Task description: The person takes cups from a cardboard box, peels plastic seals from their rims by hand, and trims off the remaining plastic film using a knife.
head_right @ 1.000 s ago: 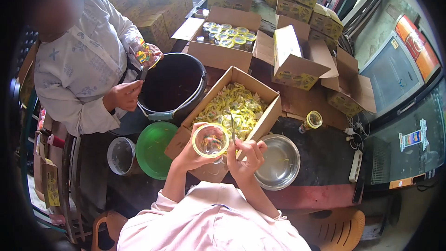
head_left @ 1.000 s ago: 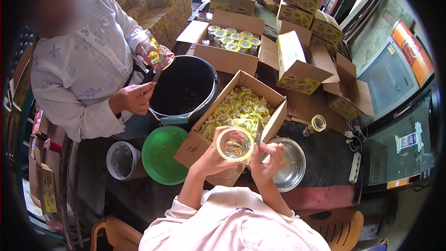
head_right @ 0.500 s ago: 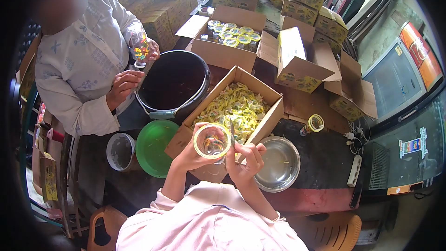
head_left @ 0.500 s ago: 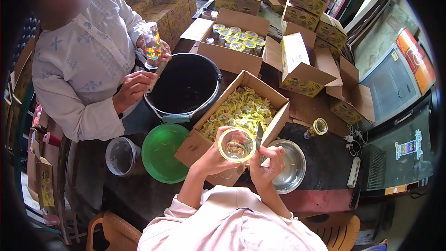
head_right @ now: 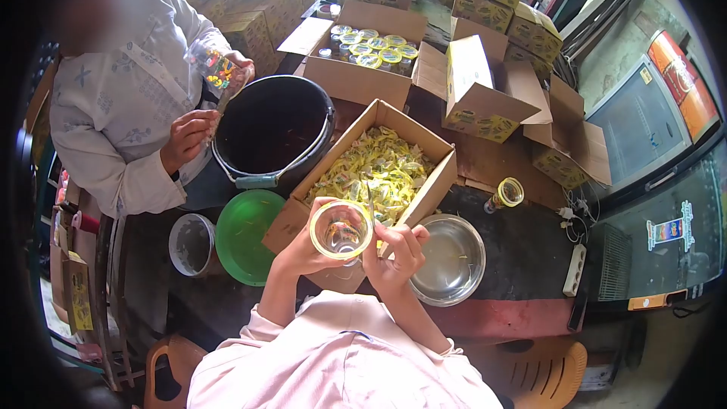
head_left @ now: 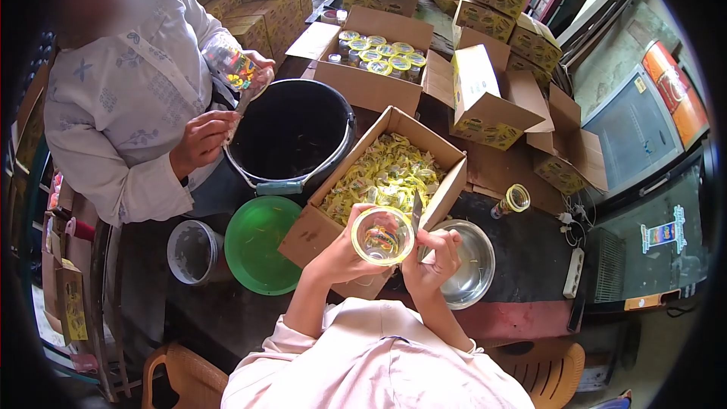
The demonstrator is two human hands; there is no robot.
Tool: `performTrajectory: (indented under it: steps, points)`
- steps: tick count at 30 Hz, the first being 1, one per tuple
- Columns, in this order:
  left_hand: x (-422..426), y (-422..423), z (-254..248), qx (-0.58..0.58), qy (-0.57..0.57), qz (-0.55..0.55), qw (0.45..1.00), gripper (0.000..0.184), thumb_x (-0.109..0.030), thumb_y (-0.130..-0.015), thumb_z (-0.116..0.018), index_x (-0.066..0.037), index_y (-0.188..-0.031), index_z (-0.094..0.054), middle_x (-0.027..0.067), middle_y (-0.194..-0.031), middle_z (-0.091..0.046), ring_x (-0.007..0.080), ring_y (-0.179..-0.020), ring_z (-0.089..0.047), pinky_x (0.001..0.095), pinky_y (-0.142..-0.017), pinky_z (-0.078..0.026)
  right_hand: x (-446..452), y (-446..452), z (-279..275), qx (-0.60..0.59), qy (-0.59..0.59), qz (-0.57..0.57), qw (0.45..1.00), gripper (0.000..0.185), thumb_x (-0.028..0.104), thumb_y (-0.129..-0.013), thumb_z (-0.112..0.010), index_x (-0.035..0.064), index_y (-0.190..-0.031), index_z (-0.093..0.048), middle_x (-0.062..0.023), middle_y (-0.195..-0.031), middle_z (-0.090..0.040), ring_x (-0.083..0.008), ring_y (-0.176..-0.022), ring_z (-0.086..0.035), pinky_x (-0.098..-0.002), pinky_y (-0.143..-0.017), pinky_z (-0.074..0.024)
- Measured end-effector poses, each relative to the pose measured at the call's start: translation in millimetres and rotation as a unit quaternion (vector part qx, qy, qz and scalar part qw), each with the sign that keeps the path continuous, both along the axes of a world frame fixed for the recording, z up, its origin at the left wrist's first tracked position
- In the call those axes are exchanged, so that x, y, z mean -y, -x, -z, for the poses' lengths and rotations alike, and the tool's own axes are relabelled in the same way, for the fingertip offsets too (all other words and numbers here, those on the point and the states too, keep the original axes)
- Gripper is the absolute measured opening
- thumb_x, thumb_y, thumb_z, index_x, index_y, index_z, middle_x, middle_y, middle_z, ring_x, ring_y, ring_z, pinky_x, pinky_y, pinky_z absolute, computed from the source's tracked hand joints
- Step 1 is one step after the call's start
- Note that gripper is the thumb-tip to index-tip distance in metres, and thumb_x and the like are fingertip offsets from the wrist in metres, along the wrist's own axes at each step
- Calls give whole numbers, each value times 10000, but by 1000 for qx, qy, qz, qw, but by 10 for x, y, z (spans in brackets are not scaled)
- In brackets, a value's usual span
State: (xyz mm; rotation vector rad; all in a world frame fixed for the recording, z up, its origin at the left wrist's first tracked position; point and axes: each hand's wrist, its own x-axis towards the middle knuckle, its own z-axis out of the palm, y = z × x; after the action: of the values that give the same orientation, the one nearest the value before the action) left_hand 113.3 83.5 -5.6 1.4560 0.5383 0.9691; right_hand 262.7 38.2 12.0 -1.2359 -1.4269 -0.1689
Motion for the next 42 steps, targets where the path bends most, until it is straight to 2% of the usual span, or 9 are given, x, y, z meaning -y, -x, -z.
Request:
performTrajectory:
  steps: [6,9,12,18,19,22,26,29,42]
  points:
    - [-63,27,41,-89,-141,-49,985,709,-141,-613,-802,-66,-1218,-440,94,-1168,-386,226,-1117,-442,332,-934,-426,-13,16,-36,-1,-7,-5,1000,164,-23,-662,-664,54,-789,-595,-25,-592,-550,-150,-531,-503,-297,-686,-345]
    - [-55,-8,74,1,-35,-57,998,681,-174,-604,-815,-68,-1183,-472,79,-1180,-342,229,-1135,-410,342,-940,-421,12,38,-27,-5,4,-15,1000,157,-18,-666,-665,54,-785,-591,-25,-593,-548,-151,-532,-503,-298,-694,-346]
    - [-29,-27,-5,-27,-47,-90,994,655,-203,-617,-827,-61,-1148,-471,48,-1117,-344,158,-1130,-386,292,-928,-409,28,81,-27,-16,14,-17,1000,154,-14,-670,-665,52,-787,-589,-23,-593,-547,-151,-531,-503,-295,-699,-346]
    - [-26,-1,96,-47,-98,-70,992,656,-209,-577,-840,-83,-1130,-510,51,-1110,-361,192,-1133,-340,316,-951,-379,-28,33,2,-14,-5,-14,1000,192,23,-647,-704,95,-803,-620,-6,-645,-610,-142,-533,-506,-282,-659,-318]
    - [-33,9,98,-48,-103,-57,992,717,-149,-576,-851,-67,-1168,-456,51,-1129,-353,179,-1094,-444,314,-904,-444,-27,28,6,-14,-3,-14,1000,190,24,-648,-703,95,-804,-620,-8,-647,-611,-143,-534,-509,-283,-658,-319]
    - [-61,40,20,-114,-184,-42,975,777,-105,-591,-840,-67,-1214,-376,54,-1117,-391,169,-1070,-487,308,-901,-454,-10,35,6,-14,-1,-13,1000,187,25,-651,-700,96,-804,-621,-13,-652,-615,-145,-537,-517,-286,-655,-321]
    - [-57,-23,72,35,-44,-18,998,847,-80,-617,-824,-66,-1239,-249,89,-1142,-495,177,-1055,-549,313,-893,-460,-8,39,-10,-13,-4,-11,1000,173,24,-656,-697,82,-796,-612,-23,-644,-600,-150,-533,-512,-290,-667,-330]
    - [-62,-27,69,70,-17,-5,997,816,-85,-622,-821,-60,-1230,-277,99,-1161,-506,176,-1060,-549,315,-889,-457,5,32,-17,-15,5,-14,1000,153,12,-670,-683,55,-785,-592,-31,-610,-558,-157,-540,-505,-291,-695,-343]
    - [-87,4,-7,83,19,12,996,705,-119,-604,-804,-30,-1205,-446,83,-1148,-496,176,-1055,-531,329,-889,-453,-19,14,-12,-15,9,-29,999,173,7,-656,-692,75,-790,-606,-18,-627,-583,-147,-546,-520,-287,-672,-326]
